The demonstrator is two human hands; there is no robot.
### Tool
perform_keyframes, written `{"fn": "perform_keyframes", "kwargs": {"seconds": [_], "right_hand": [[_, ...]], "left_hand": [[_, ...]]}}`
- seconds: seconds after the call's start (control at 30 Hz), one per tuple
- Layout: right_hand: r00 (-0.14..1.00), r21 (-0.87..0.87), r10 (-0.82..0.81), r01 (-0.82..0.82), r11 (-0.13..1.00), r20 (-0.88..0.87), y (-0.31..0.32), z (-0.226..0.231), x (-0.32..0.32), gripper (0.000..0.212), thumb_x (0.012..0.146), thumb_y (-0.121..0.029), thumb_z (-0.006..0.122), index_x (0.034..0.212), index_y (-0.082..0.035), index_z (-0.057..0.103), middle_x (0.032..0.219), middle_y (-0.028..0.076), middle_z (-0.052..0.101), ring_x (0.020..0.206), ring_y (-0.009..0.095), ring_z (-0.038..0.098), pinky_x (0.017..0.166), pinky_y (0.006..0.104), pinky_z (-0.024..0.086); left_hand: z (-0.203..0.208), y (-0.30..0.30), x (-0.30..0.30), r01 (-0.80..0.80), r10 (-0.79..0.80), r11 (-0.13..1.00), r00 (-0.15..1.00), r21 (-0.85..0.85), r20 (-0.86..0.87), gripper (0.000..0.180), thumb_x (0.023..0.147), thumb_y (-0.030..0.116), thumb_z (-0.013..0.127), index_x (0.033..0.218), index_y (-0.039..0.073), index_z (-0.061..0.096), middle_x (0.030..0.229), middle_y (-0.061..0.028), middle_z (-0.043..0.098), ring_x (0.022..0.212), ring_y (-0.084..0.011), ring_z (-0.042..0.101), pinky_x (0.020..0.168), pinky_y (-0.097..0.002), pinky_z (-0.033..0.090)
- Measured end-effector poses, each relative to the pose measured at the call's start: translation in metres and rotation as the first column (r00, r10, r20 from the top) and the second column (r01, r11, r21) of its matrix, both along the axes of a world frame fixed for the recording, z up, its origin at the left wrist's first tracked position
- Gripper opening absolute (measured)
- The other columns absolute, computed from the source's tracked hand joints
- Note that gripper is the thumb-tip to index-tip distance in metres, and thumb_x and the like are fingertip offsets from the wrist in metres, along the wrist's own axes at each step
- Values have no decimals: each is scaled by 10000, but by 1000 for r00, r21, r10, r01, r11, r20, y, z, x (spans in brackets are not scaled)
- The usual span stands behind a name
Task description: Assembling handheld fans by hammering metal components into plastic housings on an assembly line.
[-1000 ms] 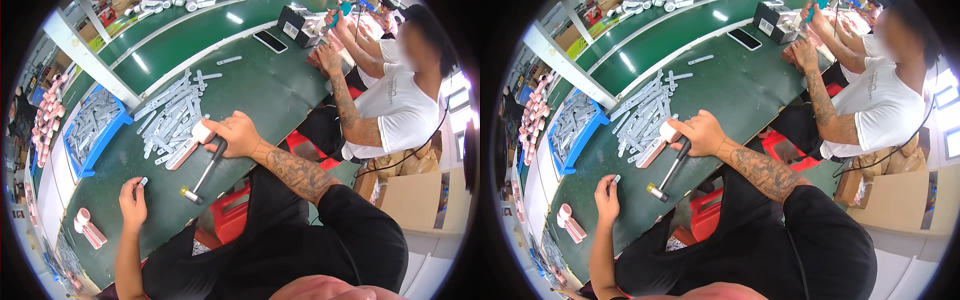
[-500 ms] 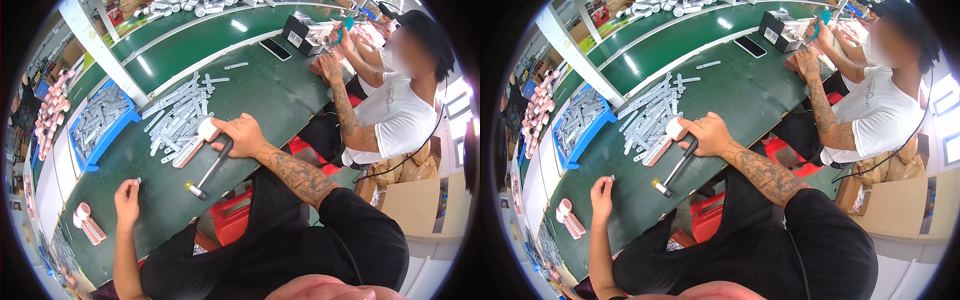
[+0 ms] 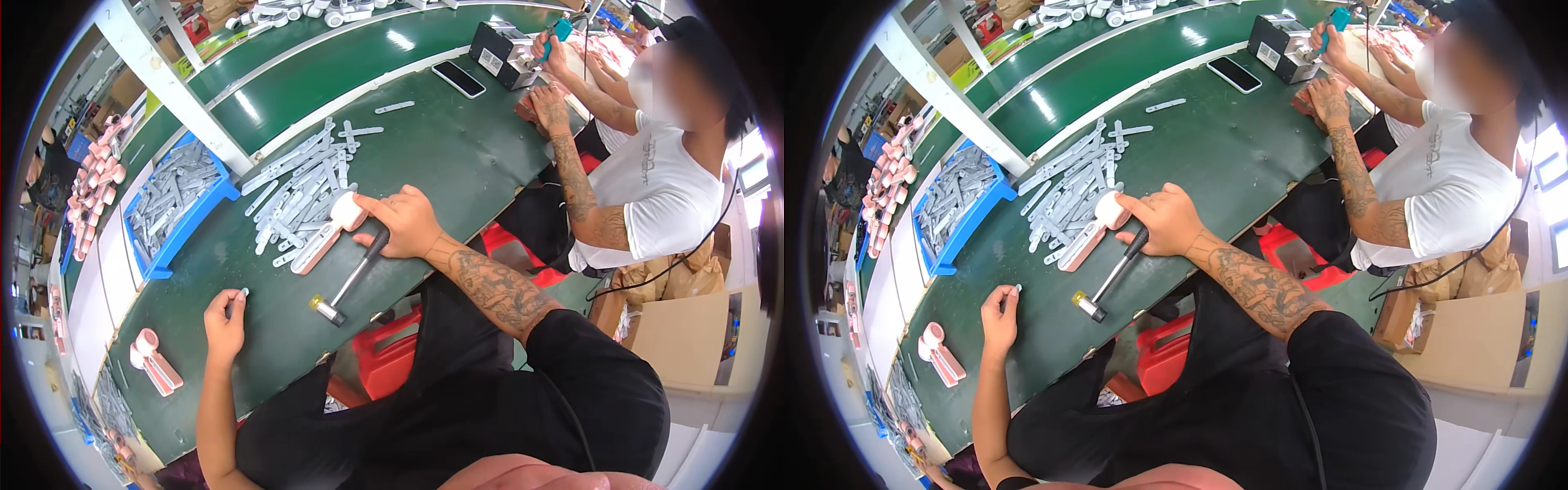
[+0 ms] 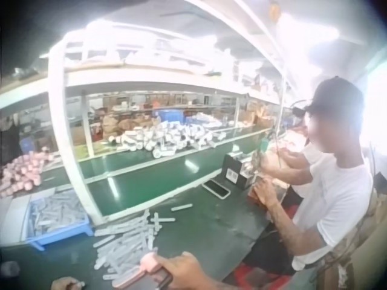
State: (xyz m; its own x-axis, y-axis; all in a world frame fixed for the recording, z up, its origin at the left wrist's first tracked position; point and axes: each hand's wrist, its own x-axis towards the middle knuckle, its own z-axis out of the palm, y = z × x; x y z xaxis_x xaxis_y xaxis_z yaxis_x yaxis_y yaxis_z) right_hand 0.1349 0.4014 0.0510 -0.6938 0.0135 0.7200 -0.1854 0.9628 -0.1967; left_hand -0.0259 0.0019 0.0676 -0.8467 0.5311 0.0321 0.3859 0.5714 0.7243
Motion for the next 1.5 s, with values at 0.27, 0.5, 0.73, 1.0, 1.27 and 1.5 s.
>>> {"fn": "perform_keyframes", "kwargs": {"seconds": [0.27, 0.5, 0.73, 1.0, 1.27, 1.5], "right_hand": [[1000, -10, 9, -9, 1000, 27, -2, 4, 1, 655, 780, -445, 887, 1336, -139, 722, 743, -11, 677, 650, 212, 641, 685, 366, 422], [1000, -3, -10, 10, 1000, 21, -2, 3, 2, 636, 785, -444, 884, 1324, -147, 725, 730, -14, 666, 647, 215, 642, 682, 366, 421], [1000, -18, 9, -8, 1000, 22, -3, 3, 0, 629, 808, -453, 866, 1339, -154, 709, 720, -20, 649, 640, 219, 636, 685, 374, 411], [1000, -25, -2, 1, 1000, -8, -1, 1, -2, 642, 777, -445, 891, 1329, -161, 726, 703, -24, 636, 624, 210, 624, 660, 364, 411], [999, -32, 18, -17, 999, 39, -1, 1, 3, 633, 833, -486, 849, 1346, -145, 704, 747, -16, 676, 651, 214, 641, 685, 379, 404], [1000, -32, 25, -25, 999, 5, 0, -1, 2, 624, 835, -487, 846, 1337, -143, 703, 744, -20, 672, 650, 209, 641, 684, 381, 408]], "left_hand": [[1, -36, -12, -36, 9, 995, 960, 93, 281, 176, 1088, 162, 678, 1128, 3, 741, 866, 75, 614, 793, -39, 504, 719, -227, 409], [1, -36, -11, -83, 33, 988, 937, 128, 347, 169, 1080, 134, 682, 1156, -4, 744, 932, 34, 681, 832, -60, 580, 770, -230, 466], [-1, -39, -10, -70, 19, 988, 939, 139, 342, 172, 1069, 125, 695, 1166, -7, 745, 926, 31, 689, 840, -58, 588, 768, -228, 463], [6, -34, -12, -109, 79, 992, 932, 67, 354, 189, 1057, 162, 725, 1176, 21, 763, 870, 25, 707, 752, -34, 578, 684, -219, 437], [7, -32, -7, -145, 99, 985, 915, 89, 392, 194, 1026, 155, 768, 1160, 15, 767, 868, 6, 746, 745, -30, 605, 653, -215, 426], [6, -32, -7, -121, 86, 990, 928, 75, 363, 145, 1029, 133, 745, 1120, 20, 758, 854, 22, 725, 723, -25, 581, 635, -217, 413]]}}
